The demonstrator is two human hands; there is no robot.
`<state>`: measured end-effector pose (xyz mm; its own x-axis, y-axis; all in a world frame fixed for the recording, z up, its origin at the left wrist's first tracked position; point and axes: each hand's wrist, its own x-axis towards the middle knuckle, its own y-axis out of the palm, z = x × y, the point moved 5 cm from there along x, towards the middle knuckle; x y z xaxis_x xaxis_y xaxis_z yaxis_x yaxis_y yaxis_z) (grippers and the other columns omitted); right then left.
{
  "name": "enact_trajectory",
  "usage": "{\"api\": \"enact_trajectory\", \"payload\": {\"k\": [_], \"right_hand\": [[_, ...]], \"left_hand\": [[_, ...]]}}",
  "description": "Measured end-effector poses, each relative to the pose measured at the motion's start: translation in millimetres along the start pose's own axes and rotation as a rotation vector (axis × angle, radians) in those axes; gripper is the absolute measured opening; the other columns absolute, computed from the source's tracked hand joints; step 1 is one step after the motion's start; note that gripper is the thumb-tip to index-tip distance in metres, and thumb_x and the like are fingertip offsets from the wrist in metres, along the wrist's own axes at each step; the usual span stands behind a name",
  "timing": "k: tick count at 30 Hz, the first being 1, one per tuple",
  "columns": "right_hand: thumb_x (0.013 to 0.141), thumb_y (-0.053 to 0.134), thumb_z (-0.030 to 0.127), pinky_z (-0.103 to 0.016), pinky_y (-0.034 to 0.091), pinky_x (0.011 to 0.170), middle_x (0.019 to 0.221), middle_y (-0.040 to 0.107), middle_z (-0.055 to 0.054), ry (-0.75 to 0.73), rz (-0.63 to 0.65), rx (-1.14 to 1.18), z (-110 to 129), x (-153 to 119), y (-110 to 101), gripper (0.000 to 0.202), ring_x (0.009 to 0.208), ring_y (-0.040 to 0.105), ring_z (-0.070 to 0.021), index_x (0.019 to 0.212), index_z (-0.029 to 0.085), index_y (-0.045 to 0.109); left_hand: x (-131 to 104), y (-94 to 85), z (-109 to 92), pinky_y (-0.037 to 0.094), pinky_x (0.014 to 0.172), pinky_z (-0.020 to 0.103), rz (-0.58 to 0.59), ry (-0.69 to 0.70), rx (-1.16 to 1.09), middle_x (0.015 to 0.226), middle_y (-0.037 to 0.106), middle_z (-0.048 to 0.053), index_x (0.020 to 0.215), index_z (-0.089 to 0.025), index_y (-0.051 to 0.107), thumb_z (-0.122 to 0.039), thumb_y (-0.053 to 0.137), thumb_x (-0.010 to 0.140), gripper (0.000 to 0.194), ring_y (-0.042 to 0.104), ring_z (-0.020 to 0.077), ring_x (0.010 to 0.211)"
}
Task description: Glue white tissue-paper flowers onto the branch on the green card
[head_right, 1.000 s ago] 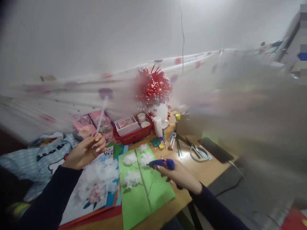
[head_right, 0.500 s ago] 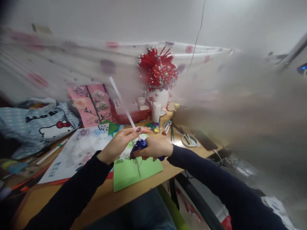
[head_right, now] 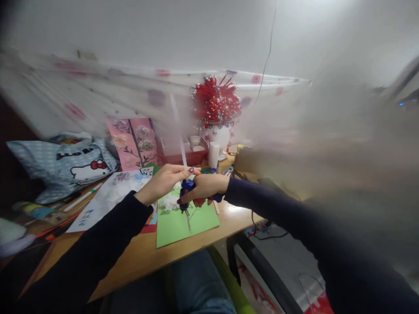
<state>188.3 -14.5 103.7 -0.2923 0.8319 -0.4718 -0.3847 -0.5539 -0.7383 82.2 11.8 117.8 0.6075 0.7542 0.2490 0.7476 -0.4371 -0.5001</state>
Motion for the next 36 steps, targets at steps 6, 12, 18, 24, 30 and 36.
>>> {"api": "enact_trajectory", "payload": {"k": [6, 12, 18, 24, 30, 36], "right_hand": [[0.066, 0.071, 0.064, -0.018, 0.047, 0.049, 0.064, 0.063, 0.002, 0.007, 0.017, -0.003, 5.2, -0.2, -3.1, 0.049, 0.058, 0.059, -0.0088, 0.077, 0.016, 0.066], [0.064, 0.072, 0.065, -0.018, 0.047, 0.049, 0.062, 0.062, 0.001, 0.032, 0.004, -0.025, 3.2, 2.2, -2.9, 0.05, 0.057, 0.058, -0.0084, 0.077, 0.017, 0.068], [0.065, 0.072, 0.064, -0.016, 0.045, 0.049, 0.062, 0.063, 0.001, 0.011, -0.043, -0.04, 3.3, 6.3, -13.6, 0.051, 0.055, 0.057, -0.0075, 0.085, 0.017, 0.071], [0.068, 0.07, 0.063, -0.016, 0.043, 0.046, 0.061, 0.062, 0.002, 0.042, 0.018, -0.048, 3.5, 13.2, -20.9, 0.049, 0.053, 0.055, -0.0068, 0.087, 0.018, 0.071], [0.071, 0.068, 0.063, -0.018, 0.046, 0.046, 0.066, 0.063, 0.001, 0.026, 0.072, -0.044, -2.5, 19.6, -26.6, 0.048, 0.052, 0.055, -0.0071, 0.087, 0.018, 0.07], [0.075, 0.063, 0.064, -0.019, 0.045, 0.043, 0.072, 0.065, -0.002, 0.027, 0.017, -0.078, -1.9, 17.0, -30.7, 0.049, 0.055, 0.055, -0.0089, 0.084, 0.017, 0.068]], "left_hand": [[-4.3, -1.4, -3.4, 0.048, 0.081, 0.031, -0.104, 0.045, 0.037, 0.077, 0.071, 0.005, 0.072, -0.016, 0.072, -0.054, 0.049, 0.084, 0.046, 0.063, 0.0241, 0.087], [-2.6, -0.8, -3.2, 0.046, 0.069, 0.027, -0.112, 0.002, 0.087, 0.066, 0.068, 0.003, 0.069, -0.014, 0.072, -0.049, 0.054, 0.081, 0.041, 0.063, 0.0209, 0.075], [7.5, -3.5, 1.3, 0.045, 0.064, 0.027, -0.163, -0.029, 0.029, 0.066, 0.07, 0.003, 0.069, -0.013, 0.075, -0.042, 0.058, 0.078, 0.035, 0.063, 0.0199, 0.07], [9.5, -4.0, 12.2, 0.049, 0.068, 0.027, -0.275, -0.048, -0.044, 0.081, 0.077, 0.007, 0.084, -0.012, 0.079, -0.039, 0.066, 0.078, 0.031, 0.068, 0.0222, 0.079], [26.2, -14.9, 8.3, 0.054, 0.079, 0.031, -0.092, 0.063, -0.388, 0.097, 0.076, 0.01, 0.098, -0.012, 0.075, -0.041, 0.076, 0.072, 0.038, 0.068, 0.0182, 0.086], [36.3, -18.6, 10.0, 0.053, 0.062, 0.025, -0.235, 0.143, -0.269, 0.08, 0.074, 0.007, 0.082, -0.01, 0.073, -0.031, 0.071, 0.077, 0.021, 0.066, 0.0143, 0.069]]}}
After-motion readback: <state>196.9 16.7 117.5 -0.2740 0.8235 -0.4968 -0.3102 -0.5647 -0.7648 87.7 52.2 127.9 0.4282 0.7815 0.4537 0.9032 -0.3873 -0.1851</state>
